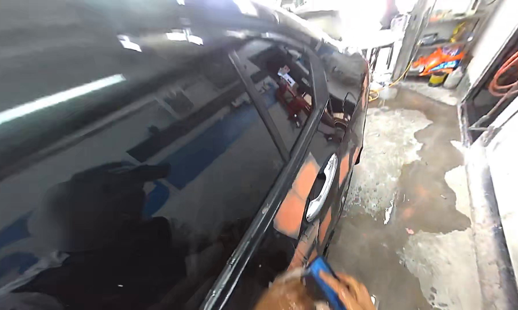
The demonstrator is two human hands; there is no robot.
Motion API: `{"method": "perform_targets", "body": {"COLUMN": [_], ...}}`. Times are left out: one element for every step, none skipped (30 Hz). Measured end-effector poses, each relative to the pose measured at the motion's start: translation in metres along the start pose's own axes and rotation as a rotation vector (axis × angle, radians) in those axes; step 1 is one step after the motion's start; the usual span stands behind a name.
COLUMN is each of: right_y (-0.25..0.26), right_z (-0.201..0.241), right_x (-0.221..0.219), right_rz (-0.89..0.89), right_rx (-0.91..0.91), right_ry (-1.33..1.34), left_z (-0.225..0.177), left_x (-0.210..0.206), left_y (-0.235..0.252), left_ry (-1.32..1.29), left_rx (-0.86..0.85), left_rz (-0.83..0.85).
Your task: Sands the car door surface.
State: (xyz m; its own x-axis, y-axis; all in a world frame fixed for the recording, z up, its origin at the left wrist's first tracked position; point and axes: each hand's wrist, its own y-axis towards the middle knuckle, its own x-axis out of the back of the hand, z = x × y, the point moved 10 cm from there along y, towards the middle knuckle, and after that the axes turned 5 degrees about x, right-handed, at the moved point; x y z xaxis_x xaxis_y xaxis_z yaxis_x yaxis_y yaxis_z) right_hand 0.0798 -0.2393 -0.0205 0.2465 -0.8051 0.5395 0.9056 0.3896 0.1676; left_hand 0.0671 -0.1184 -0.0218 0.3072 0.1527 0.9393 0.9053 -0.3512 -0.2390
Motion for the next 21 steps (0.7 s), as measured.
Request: {"method": "perform_targets", "body": {"right_y": [0.025,0.051,0.076,0.100,0.119,0.131,0.132,0.122,0.106,0.094,0.090,0.099,0.117,0.138,0.161,0.177,0.180,0.168,0.143,0.114,0.089], "right_z": [0.003,0.003,0.001,-0.001,-0.001,0.003,0.011,0.022,0.036,0.049,0.055,0.052,0.043,0.030,0.017,0.007,0.003,0.008,0.018,0.028,0.034], "right_x": [0.007,0.009,0.006,0.000,-0.009,-0.018,-0.029,-0.042,-0.055,-0.065,-0.070,-0.067,-0.056,-0.043,-0.030,-0.021,-0.020,-0.026,-0.037,-0.052,-0.068], "right_rz": [-0.092,-0.175,-0.263,-0.347,-0.430,-0.510,-0.577,-0.631,-0.687,-0.722,-0.738,-0.760,-0.793,-0.816,-0.834,-0.845,-0.839,-0.817,-0.794,-0.761,-0.723], "right_rx": [-0.040,-0.086,-0.132,-0.165,-0.185,-0.194,-0.197,-0.189,-0.170,-0.155,-0.159,-0.168,-0.180,-0.197,-0.217,-0.239,-0.253,-0.252,-0.243,-0.236,-0.242], "right_ry": [0.057,0.121,0.185,0.238,0.270,0.274,0.255,0.234,0.213,0.198,0.189,0.191,0.194,0.202,0.211,0.223,0.229,0.227,0.226,0.228,0.243], "left_z": [0.009,0.023,0.038,0.053,0.065,0.072,0.074,0.073,0.072,0.072,0.073,0.074,0.076,0.076,0.076,0.076,0.076,0.075,0.074,0.073,0.073], "left_x": [0.047,0.091,0.133,0.170,0.203,0.228,0.244,0.254,0.257,0.258,0.258,0.257,0.254,0.250,0.249,0.249,0.249,0.249,0.250,0.250,0.251], "left_y": [0.008,0.016,0.024,0.032,0.038,0.043,0.047,0.050,0.053,0.055,0.058,0.061,0.063,0.064,0.065,0.067,0.069,0.071,0.074,0.076,0.078], "left_ry": [0.141,0.263,0.363,0.438,0.507,0.555,0.581,0.600,0.606,0.602,0.604,0.620,0.635,0.644,0.647,0.644,0.635,0.627,0.619,0.619,0.621], "left_rx": [-0.116,-0.198,-0.231,-0.227,-0.228,-0.234,-0.252,-0.285,-0.304,-0.300,-0.287,-0.273,-0.261,-0.252,-0.249,-0.250,-0.248,-0.247,-0.247,-0.243,-0.240], "left_rz": [-0.152,-0.258,-0.312,-0.330,-0.362,-0.375,-0.386,-0.403,-0.407,-0.401,-0.402,-0.417,-0.433,-0.439,-0.439,-0.446,-0.454,-0.463,-0.473,-0.482,-0.491]}}
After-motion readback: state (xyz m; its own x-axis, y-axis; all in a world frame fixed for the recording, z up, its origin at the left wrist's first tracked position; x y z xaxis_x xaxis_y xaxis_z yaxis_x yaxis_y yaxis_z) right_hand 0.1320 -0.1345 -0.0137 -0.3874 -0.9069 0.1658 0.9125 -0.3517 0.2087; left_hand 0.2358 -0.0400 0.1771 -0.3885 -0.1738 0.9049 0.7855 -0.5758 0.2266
